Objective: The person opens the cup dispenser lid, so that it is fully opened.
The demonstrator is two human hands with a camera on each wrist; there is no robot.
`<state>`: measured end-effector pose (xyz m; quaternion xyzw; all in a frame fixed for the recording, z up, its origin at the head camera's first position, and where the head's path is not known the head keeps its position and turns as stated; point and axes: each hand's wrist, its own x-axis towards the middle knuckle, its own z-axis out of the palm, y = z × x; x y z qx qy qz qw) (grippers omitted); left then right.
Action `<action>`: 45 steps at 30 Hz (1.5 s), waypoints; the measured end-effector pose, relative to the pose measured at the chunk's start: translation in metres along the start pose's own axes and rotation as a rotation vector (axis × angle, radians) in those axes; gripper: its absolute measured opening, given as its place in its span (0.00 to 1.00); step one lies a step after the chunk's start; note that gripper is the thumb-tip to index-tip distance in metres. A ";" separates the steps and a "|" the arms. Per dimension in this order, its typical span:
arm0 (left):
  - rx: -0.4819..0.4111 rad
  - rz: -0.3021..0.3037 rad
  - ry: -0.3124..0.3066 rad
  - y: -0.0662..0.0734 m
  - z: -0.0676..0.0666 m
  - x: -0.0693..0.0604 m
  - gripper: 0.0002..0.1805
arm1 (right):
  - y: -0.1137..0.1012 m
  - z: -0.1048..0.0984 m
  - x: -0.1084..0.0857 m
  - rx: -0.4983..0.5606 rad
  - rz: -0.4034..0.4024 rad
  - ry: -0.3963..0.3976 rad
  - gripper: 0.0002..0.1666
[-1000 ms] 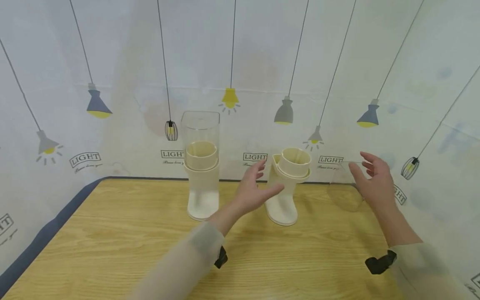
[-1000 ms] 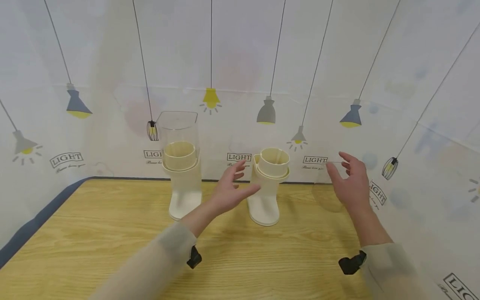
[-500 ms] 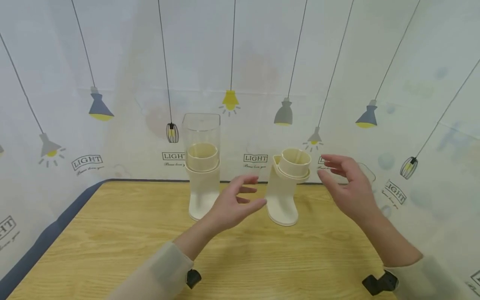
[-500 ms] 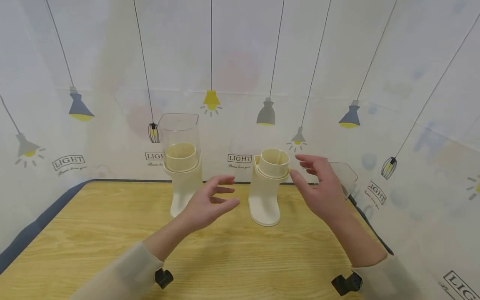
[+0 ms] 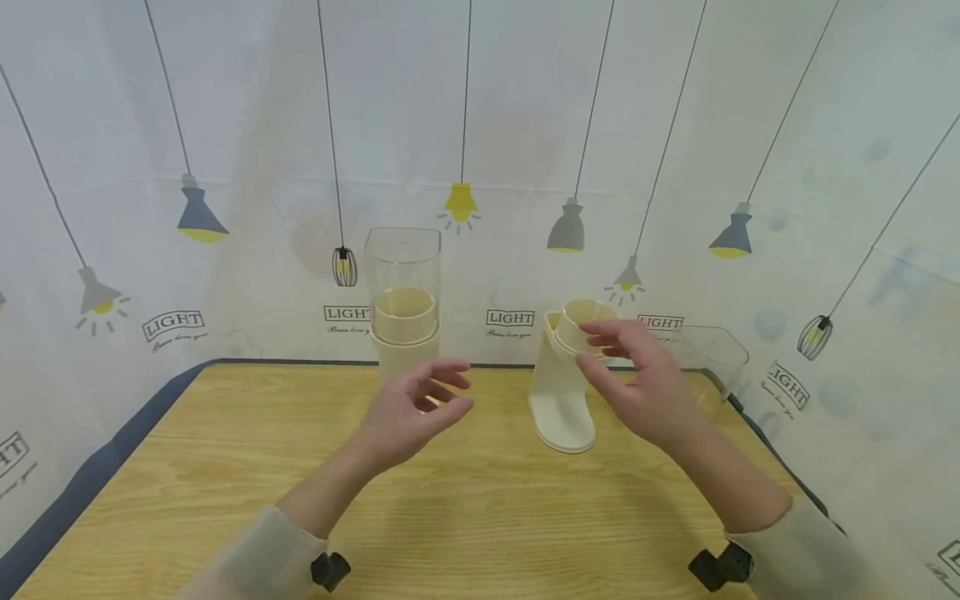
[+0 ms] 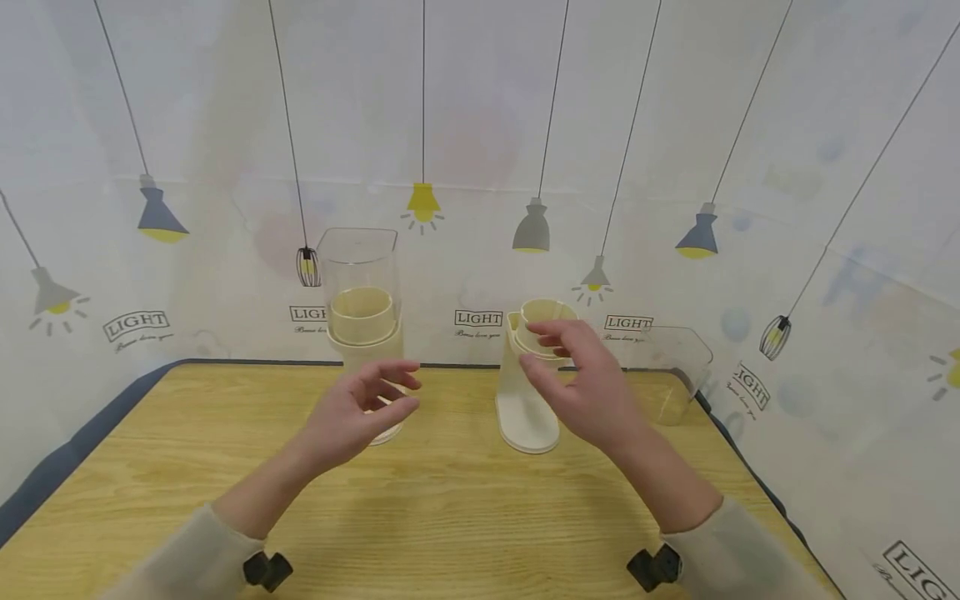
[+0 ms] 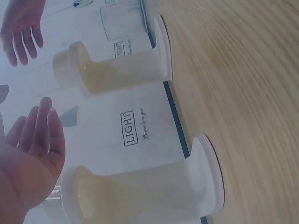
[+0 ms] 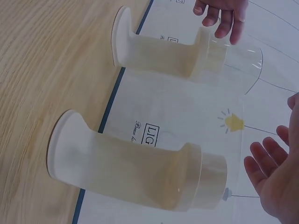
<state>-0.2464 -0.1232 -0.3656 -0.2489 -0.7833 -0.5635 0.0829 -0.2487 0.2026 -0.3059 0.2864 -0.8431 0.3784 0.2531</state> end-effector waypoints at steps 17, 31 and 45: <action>0.124 -0.044 0.126 -0.015 -0.069 -0.020 0.25 | -0.027 0.057 0.028 0.063 -0.042 -0.143 0.24; 0.147 -0.100 0.183 -0.044 -0.112 0.002 0.36 | -0.053 0.088 0.078 0.090 0.017 -0.172 0.29; 0.084 -0.169 0.065 -0.061 -0.121 0.049 0.59 | -0.054 0.123 0.121 0.025 -0.033 -0.140 0.44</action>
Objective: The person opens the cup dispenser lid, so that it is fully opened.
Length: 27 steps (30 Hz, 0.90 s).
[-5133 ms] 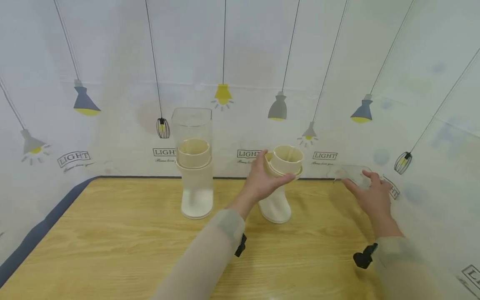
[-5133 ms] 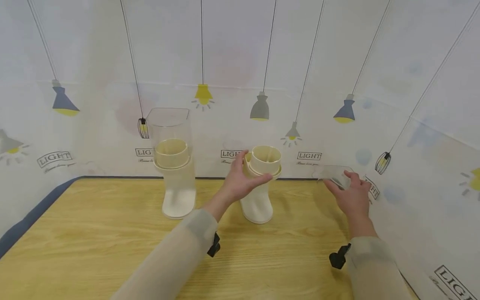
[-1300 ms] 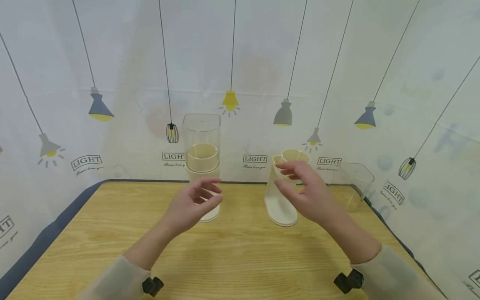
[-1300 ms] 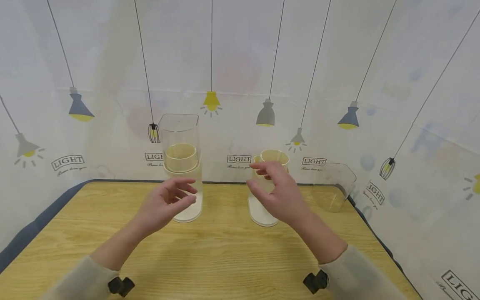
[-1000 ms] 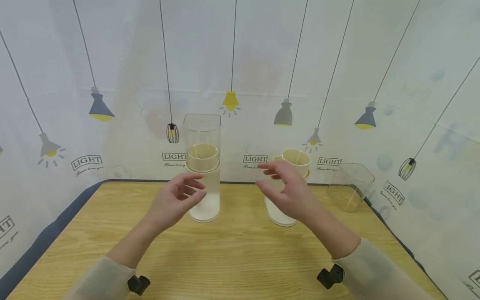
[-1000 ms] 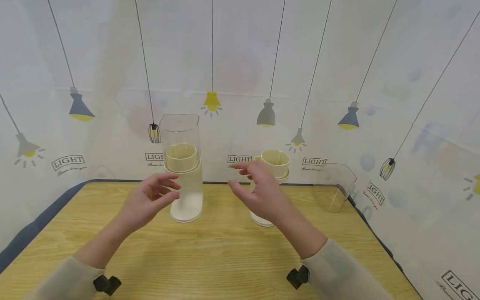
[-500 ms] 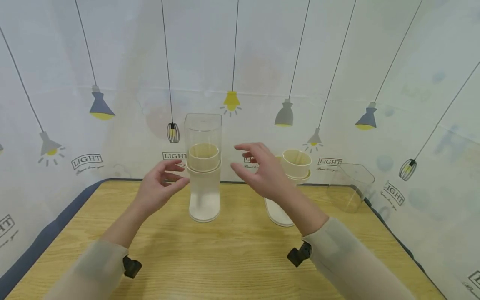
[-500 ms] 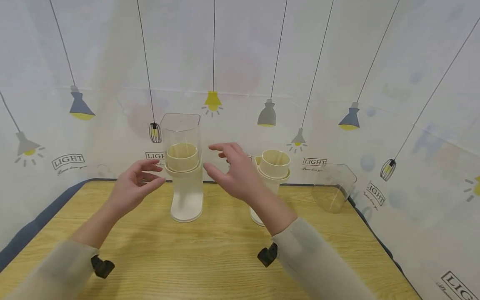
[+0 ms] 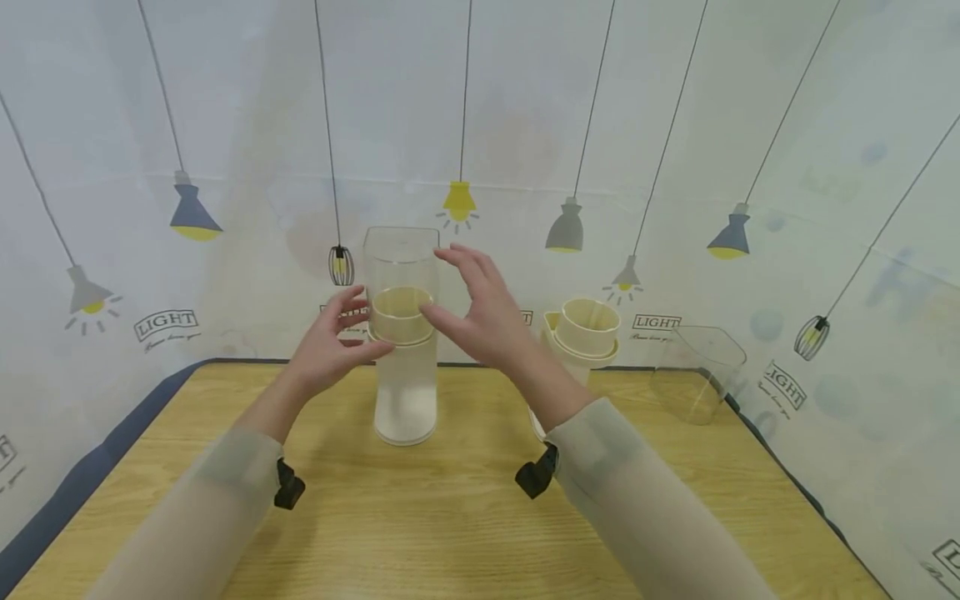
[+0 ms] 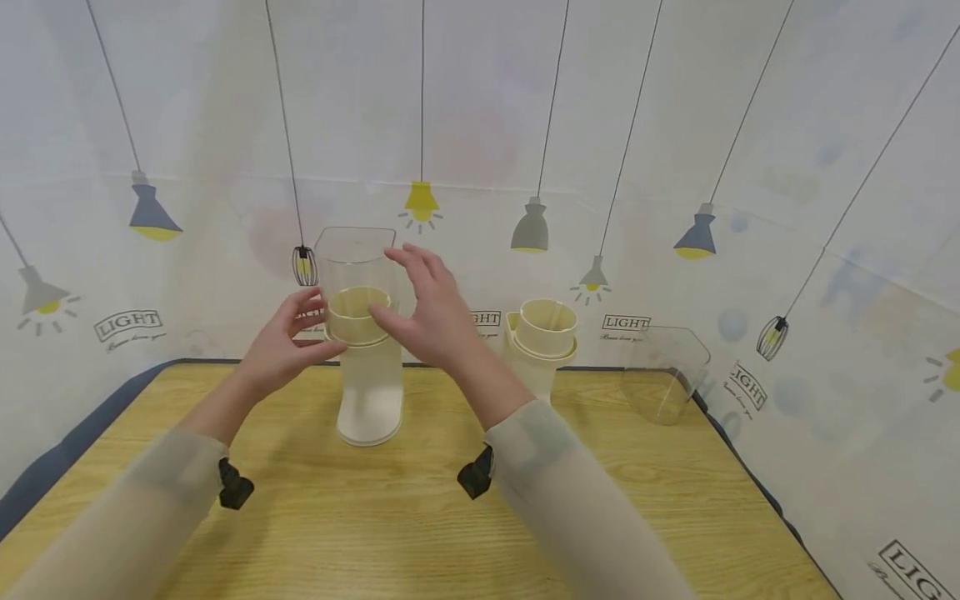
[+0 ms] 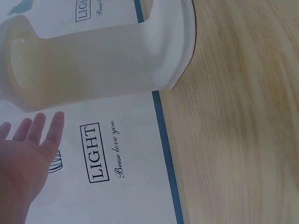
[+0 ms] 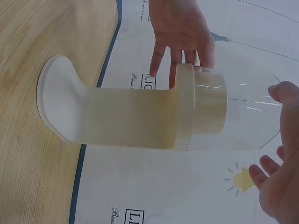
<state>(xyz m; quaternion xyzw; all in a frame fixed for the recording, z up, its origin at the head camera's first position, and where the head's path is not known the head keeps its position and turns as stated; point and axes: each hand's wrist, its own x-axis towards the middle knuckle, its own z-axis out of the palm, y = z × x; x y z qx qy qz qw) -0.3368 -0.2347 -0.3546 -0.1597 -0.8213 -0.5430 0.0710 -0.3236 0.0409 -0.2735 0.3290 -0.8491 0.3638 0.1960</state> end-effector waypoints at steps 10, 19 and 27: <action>-0.025 0.012 -0.045 0.003 0.008 0.017 0.63 | -0.003 0.012 0.014 0.028 -0.067 -0.023 0.36; 0.020 -0.021 -0.010 -0.001 0.017 0.015 0.65 | 0.001 0.016 0.009 0.067 -0.040 0.003 0.32; 0.004 0.005 0.081 0.000 0.031 0.005 0.67 | 0.003 0.018 0.007 0.107 -0.024 0.025 0.34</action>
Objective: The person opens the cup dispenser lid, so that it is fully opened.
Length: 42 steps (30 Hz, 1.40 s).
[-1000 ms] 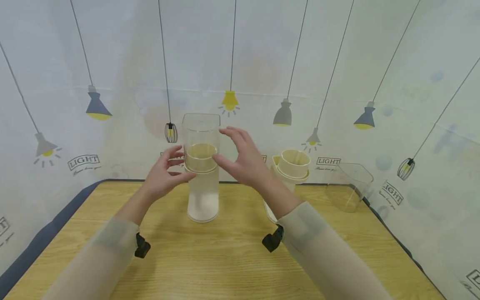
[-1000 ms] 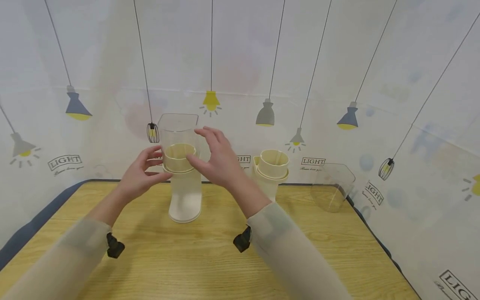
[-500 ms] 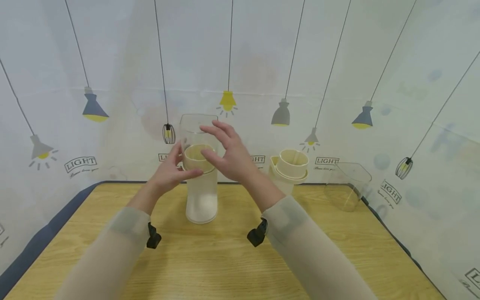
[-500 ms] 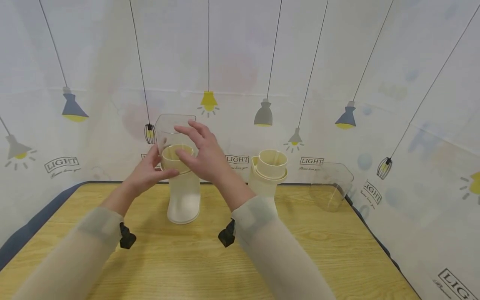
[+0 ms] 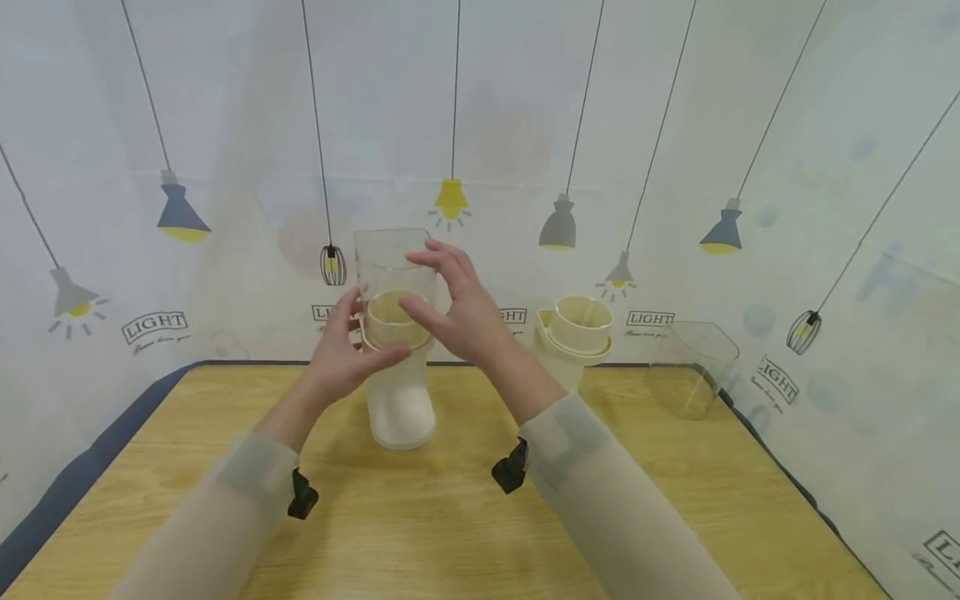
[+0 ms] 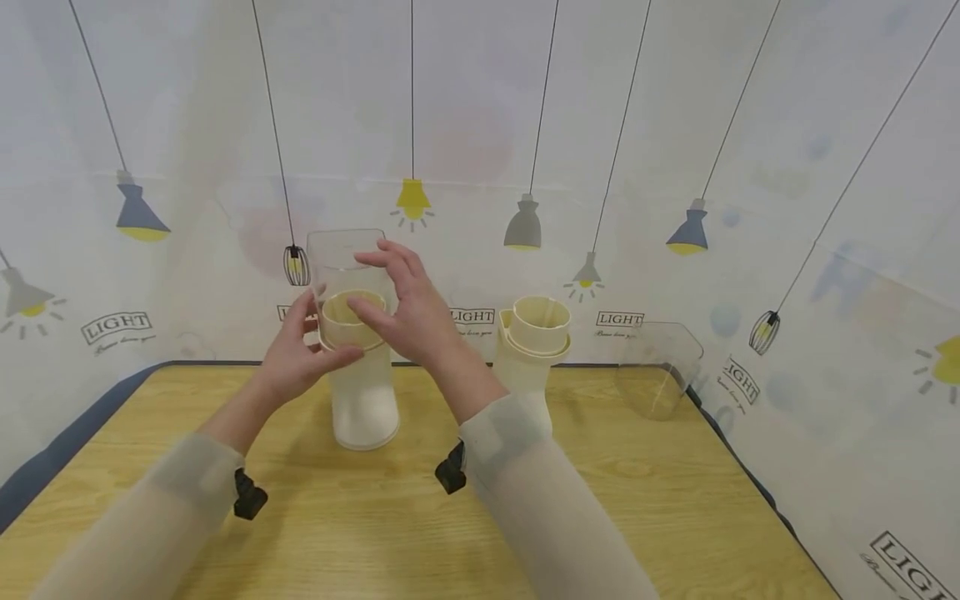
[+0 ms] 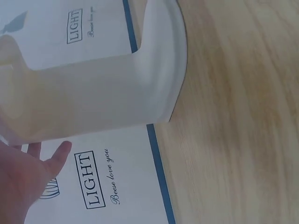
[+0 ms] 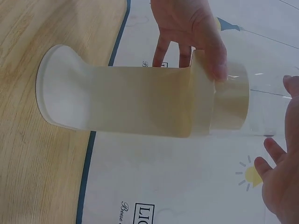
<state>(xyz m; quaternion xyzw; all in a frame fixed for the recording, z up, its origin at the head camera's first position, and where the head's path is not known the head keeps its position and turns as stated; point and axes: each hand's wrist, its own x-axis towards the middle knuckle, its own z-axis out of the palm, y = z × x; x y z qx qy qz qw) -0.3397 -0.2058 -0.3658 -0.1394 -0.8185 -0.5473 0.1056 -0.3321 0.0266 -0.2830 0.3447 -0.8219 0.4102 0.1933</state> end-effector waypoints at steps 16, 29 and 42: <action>0.152 0.001 0.256 0.005 0.030 -0.021 0.73 | 0.006 0.002 0.001 0.067 0.029 0.041 0.41; 0.210 -0.006 0.385 0.010 0.045 -0.030 0.74 | 0.004 0.006 0.001 0.085 0.052 0.038 0.46; 0.210 -0.010 0.450 0.016 0.054 -0.039 0.73 | 0.002 0.012 0.002 0.028 -0.001 0.035 0.52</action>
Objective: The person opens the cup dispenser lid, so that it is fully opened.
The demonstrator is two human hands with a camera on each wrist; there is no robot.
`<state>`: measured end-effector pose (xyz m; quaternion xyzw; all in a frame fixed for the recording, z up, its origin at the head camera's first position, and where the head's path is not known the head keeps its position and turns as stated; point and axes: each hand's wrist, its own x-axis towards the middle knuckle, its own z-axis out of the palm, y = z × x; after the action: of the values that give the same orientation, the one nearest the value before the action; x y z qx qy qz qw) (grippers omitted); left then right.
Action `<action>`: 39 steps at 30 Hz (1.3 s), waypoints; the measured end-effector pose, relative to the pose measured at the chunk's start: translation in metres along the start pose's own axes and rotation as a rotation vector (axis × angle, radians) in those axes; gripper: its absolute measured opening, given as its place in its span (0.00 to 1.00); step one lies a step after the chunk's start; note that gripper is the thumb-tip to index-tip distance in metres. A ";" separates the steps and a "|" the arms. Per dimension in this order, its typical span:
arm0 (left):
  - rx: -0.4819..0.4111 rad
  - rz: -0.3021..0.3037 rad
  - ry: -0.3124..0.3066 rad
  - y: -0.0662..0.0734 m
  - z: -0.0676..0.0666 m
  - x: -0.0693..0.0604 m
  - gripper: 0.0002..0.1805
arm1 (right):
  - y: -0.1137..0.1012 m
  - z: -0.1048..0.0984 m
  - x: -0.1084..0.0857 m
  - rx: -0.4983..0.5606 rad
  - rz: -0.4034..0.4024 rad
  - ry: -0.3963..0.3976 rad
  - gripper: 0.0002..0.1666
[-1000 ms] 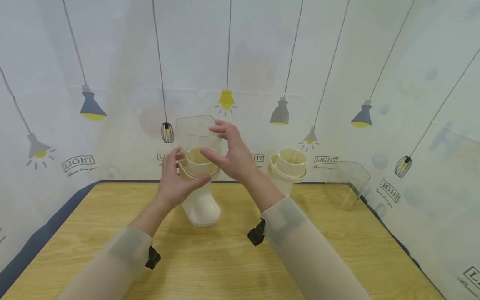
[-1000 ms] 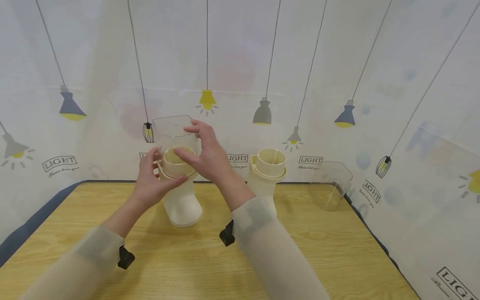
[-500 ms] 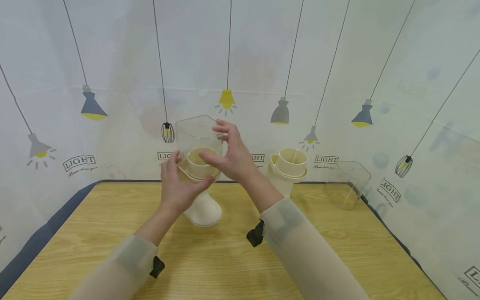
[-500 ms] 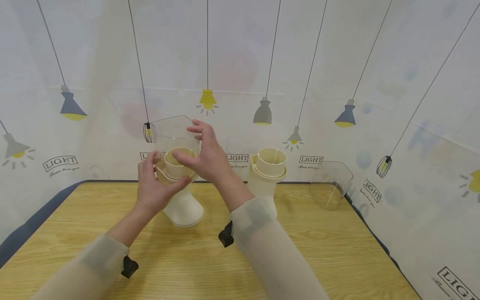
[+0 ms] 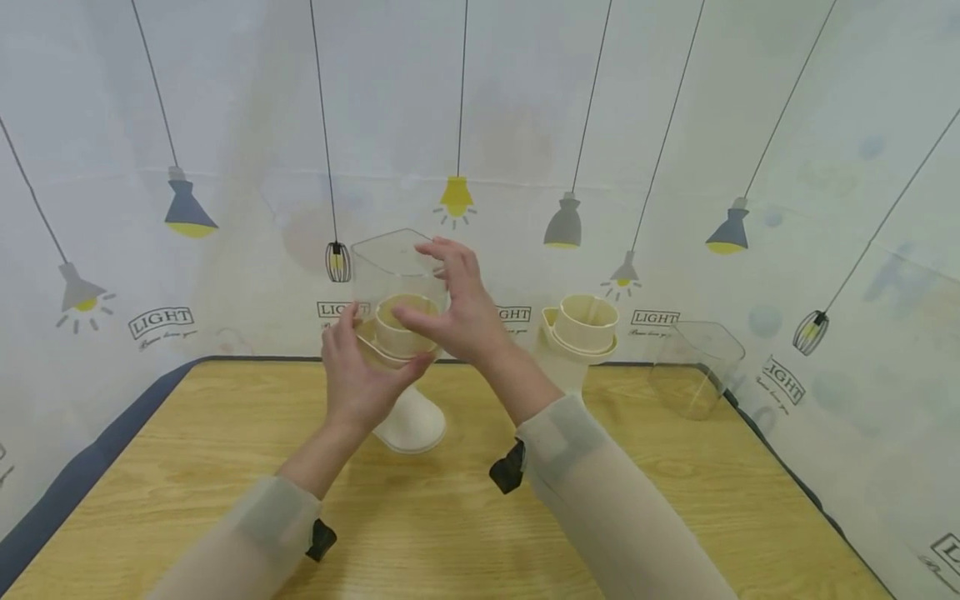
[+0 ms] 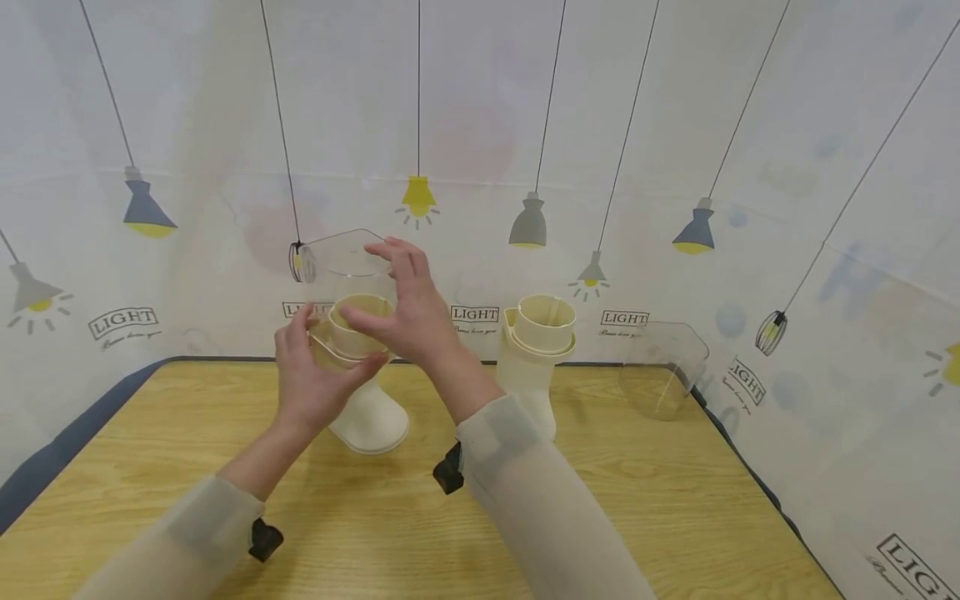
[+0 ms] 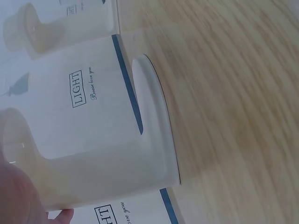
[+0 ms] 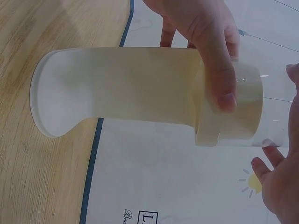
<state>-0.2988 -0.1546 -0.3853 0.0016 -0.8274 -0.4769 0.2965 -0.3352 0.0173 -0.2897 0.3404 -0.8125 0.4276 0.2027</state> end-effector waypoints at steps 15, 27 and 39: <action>-0.171 -0.008 -0.116 -0.005 0.004 0.010 0.68 | -0.013 0.016 0.003 0.078 0.130 0.038 0.55; -0.135 -0.086 -0.176 -0.001 0.006 0.016 0.73 | -0.016 0.026 0.004 0.095 0.191 0.154 0.50; -0.111 -0.054 -0.165 -0.004 0.003 0.019 0.71 | -0.023 0.022 0.008 0.107 0.207 0.130 0.46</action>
<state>-0.3168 -0.1602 -0.3803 -0.0317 -0.8210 -0.5282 0.2143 -0.3253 -0.0134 -0.2842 0.2365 -0.8045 0.5102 0.1912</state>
